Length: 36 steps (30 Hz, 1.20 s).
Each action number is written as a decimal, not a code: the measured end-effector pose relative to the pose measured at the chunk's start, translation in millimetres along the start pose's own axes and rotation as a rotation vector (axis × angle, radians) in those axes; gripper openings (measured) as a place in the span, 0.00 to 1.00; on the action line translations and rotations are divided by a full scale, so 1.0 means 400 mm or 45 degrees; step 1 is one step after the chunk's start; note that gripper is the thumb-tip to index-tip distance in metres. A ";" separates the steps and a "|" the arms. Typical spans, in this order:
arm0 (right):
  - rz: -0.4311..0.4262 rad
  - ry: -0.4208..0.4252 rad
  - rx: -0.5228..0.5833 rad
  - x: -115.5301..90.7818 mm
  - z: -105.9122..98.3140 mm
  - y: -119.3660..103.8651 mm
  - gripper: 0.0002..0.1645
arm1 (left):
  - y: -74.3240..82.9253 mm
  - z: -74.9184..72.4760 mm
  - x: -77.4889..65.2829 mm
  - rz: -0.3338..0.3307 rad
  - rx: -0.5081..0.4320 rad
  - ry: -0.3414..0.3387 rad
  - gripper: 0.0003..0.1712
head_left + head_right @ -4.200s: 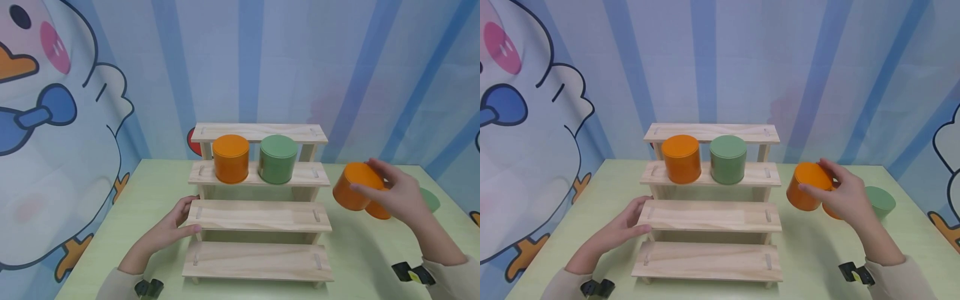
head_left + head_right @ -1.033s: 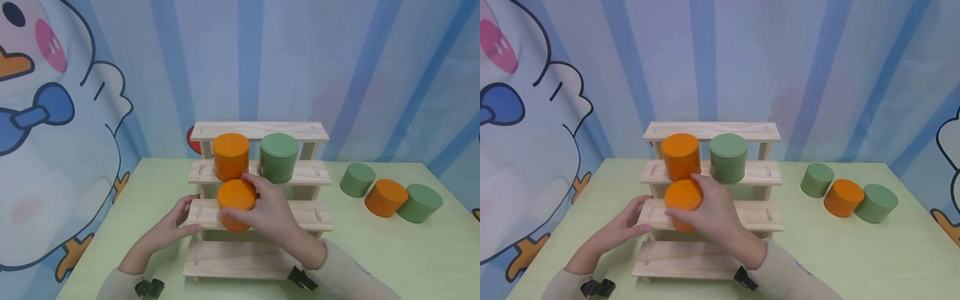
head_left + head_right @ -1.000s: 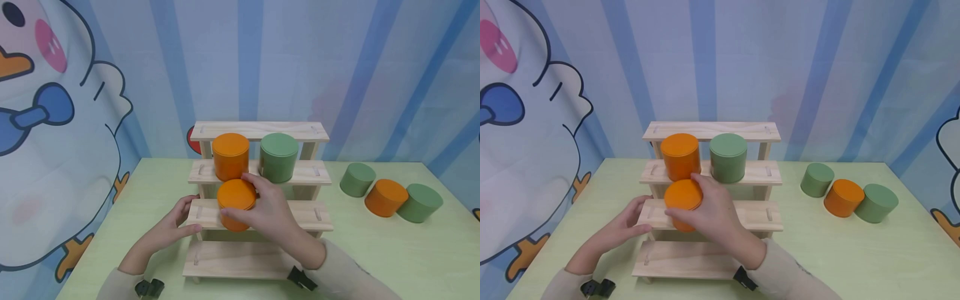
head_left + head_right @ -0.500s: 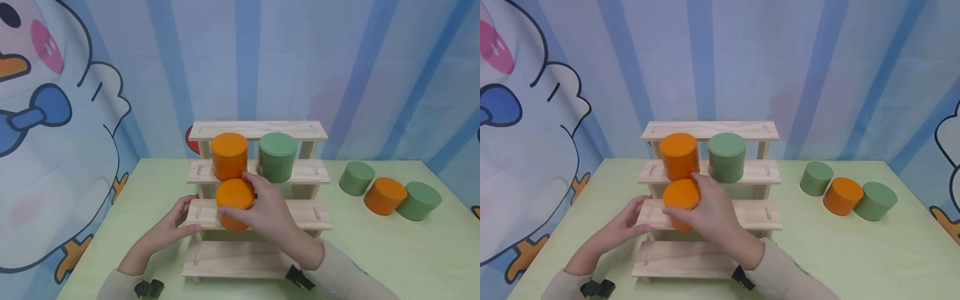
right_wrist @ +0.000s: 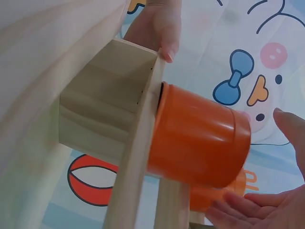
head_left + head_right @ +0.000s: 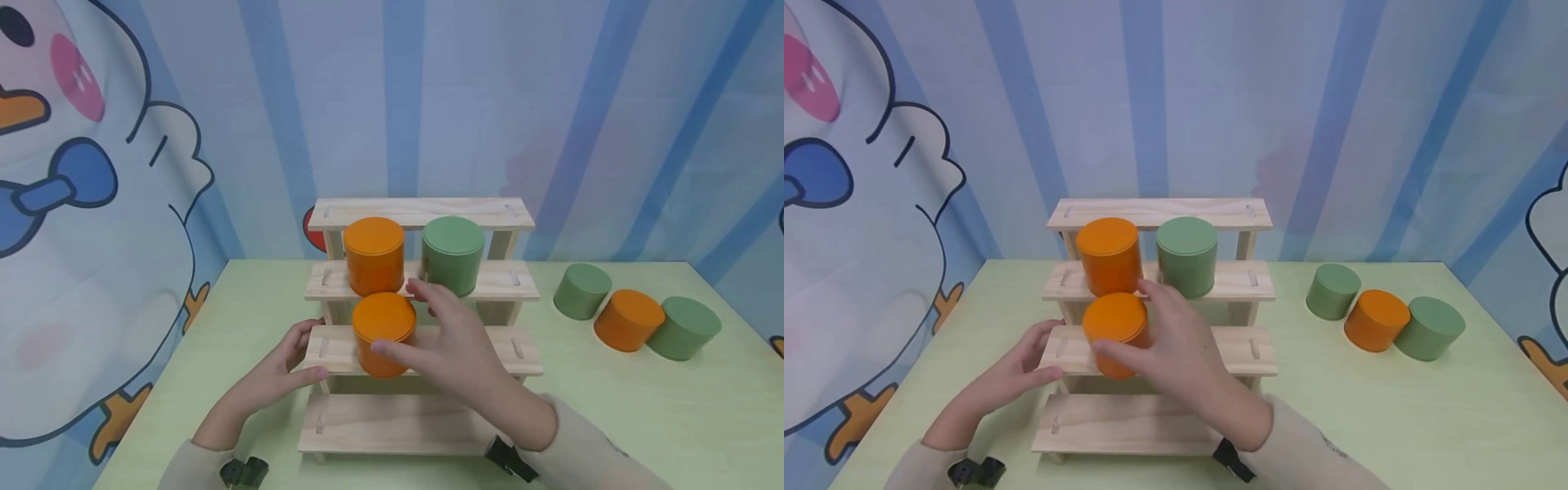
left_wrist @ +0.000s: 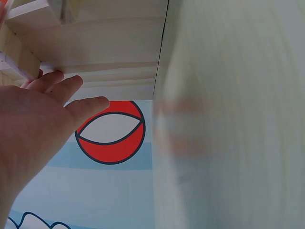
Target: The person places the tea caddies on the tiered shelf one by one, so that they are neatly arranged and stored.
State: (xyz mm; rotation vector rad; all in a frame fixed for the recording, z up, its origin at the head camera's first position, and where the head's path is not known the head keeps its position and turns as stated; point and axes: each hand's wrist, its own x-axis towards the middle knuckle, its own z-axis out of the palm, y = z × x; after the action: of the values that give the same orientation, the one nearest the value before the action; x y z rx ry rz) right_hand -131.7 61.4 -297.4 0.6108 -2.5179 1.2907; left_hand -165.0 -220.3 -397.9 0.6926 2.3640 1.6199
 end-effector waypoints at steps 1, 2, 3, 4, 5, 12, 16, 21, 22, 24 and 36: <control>-0.029 0.011 0.001 -0.004 -0.008 0.002 0.49 | 0.001 0.000 0.000 0.000 0.000 0.000 0.41; -0.053 0.021 -0.001 -0.008 -0.016 0.003 0.48 | 0.001 0.001 0.000 0.000 0.000 0.001 0.41; -0.076 0.030 0.001 -0.013 -0.025 0.005 0.47 | 0.002 0.001 0.000 0.001 0.000 0.001 0.41; -0.105 0.037 0.007 -0.017 -0.035 0.007 0.46 | 0.002 0.001 0.000 0.001 0.002 0.001 0.41; -0.134 0.040 0.017 -0.021 -0.045 0.009 0.46 | 0.002 0.002 0.001 -0.001 0.005 0.003 0.41; -0.278 0.075 0.018 -0.047 -0.118 0.028 0.45 | 0.000 0.001 0.001 -0.007 0.005 0.014 0.41; -0.342 0.143 -0.015 -0.064 -0.160 0.046 0.47 | 0.002 0.000 0.001 0.008 0.007 0.007 0.41; -0.410 0.220 -0.058 -0.085 -0.216 0.086 0.53 | 0.003 0.000 0.001 0.011 0.012 0.011 0.41; -0.420 0.236 -0.070 -0.089 -0.228 0.097 0.53 | 0.003 0.000 0.001 0.009 0.011 0.011 0.41; -0.413 0.272 -0.091 -0.098 -0.252 0.119 0.54 | 0.003 0.000 0.000 0.004 0.010 0.010 0.41; -0.021 0.342 -0.227 -0.113 -0.396 0.296 0.49 | 0.001 -0.001 0.001 -0.009 -0.015 -0.008 0.41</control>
State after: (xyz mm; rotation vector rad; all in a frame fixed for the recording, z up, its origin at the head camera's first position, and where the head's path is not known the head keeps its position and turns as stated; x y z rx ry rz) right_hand -143.2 263.5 -308.1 0.3891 -2.3659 1.0496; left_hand -165.2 -220.3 -397.3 0.6848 2.3478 1.6257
